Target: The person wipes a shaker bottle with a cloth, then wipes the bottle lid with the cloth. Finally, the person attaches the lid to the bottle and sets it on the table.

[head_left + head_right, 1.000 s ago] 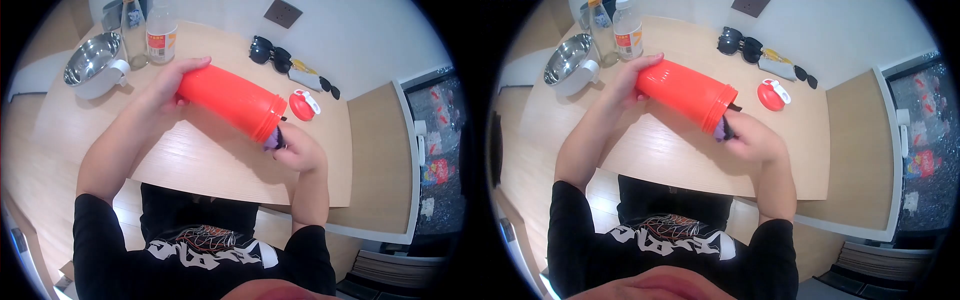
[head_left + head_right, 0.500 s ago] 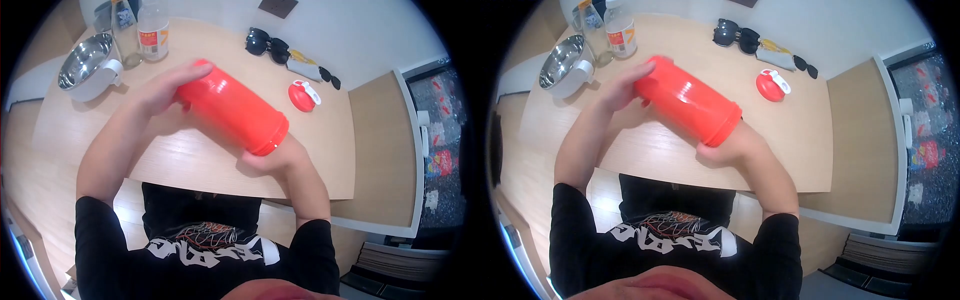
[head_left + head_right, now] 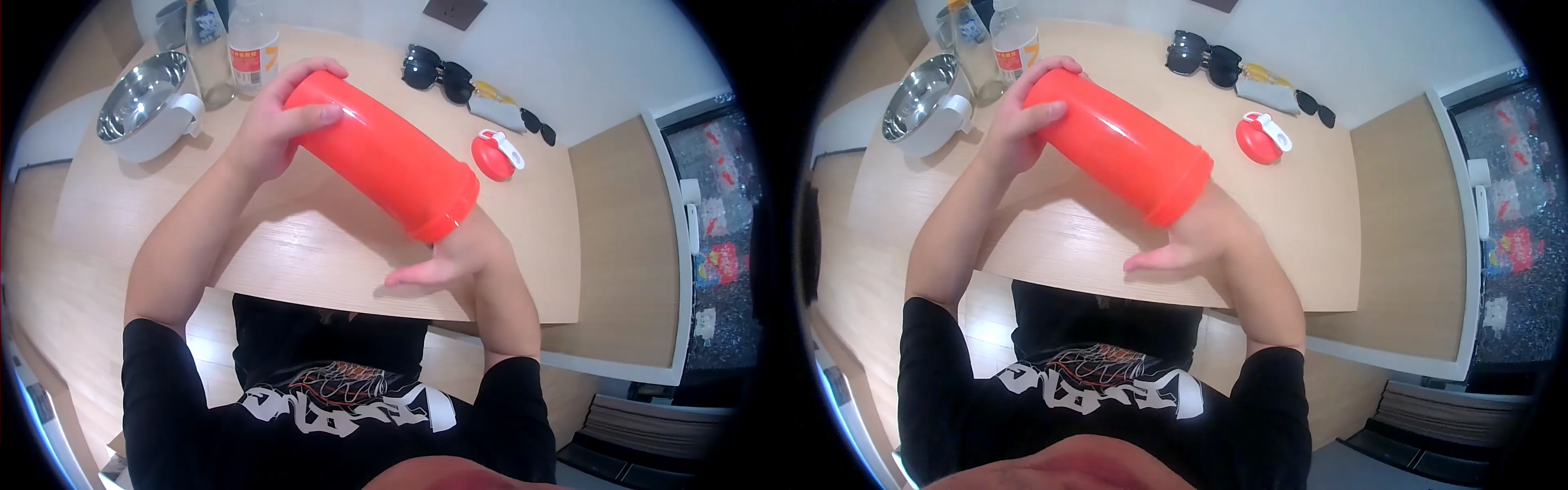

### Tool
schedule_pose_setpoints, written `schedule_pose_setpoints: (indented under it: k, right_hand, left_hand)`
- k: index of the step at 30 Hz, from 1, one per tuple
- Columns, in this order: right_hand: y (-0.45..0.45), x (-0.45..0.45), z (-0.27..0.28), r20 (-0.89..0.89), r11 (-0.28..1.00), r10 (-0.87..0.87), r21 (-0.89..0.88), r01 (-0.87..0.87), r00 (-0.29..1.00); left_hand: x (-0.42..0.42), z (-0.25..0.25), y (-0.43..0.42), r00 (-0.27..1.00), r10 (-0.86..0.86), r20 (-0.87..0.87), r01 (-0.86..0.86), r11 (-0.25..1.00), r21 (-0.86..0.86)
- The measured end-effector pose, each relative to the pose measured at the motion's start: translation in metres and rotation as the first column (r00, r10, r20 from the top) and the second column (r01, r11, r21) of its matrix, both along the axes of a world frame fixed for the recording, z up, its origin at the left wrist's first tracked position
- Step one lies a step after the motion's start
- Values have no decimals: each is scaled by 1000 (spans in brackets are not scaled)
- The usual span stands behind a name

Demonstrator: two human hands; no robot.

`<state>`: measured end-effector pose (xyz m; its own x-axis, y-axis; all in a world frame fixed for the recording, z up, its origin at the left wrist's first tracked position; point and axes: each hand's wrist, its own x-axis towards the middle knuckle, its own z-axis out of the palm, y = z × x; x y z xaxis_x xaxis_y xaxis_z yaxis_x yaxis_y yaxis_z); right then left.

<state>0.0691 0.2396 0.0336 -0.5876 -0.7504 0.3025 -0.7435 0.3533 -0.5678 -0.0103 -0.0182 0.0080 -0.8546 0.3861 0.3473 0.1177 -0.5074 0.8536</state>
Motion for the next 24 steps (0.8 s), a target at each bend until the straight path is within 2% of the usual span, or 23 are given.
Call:
schedule_pose_setpoints:
  k: [2, 3, 6, 9, 12, 15, 18, 21, 24]
  right_hand:
    - [6, -3, 2, -9, 992, -64, 109, 64, 998]
    - [8, -4, 2, -15, 982, -97, 162, 98, 995]
    - [4, -7, 2, 71, 996, 72, -55, -68, 995]
    - [5, -6, -11, 311, 961, 196, -248, -120, 930]
    - [2, -2, -30, 391, 926, 304, -335, -173, 869]
    - [1, -3, -33, 324, 957, 253, -223, -186, 912]
    - [4, -6, -34, 359, 956, 264, -217, -195, 895]
    - [4, -9, -29, 445, 916, 306, -377, -134, 841]
    - [13, -10, -19, 524, 942, 269, -317, -108, 808]
  left_hand:
    - [0, 3, 2, 986, 24, 164, -26, 1000, 10]
    - [1, 3, 4, 981, 35, 192, -37, 999, 5]
    - [3, 0, 9, 966, 46, 253, -42, 999, -19]
    - [9, -3, 14, 960, -4, 281, 15, 999, -35]
    - [17, -3, 23, 957, -63, 283, 81, 995, -54]
    - [15, -2, 19, 964, -71, 256, 98, 991, -94]
    - [13, 0, 16, 959, -48, 281, 87, 988, -126]
    - [10, 1, 12, 948, -31, 317, 69, 992, -110]
    - [6, 0, 9, 953, 12, 302, 25, 993, -119]
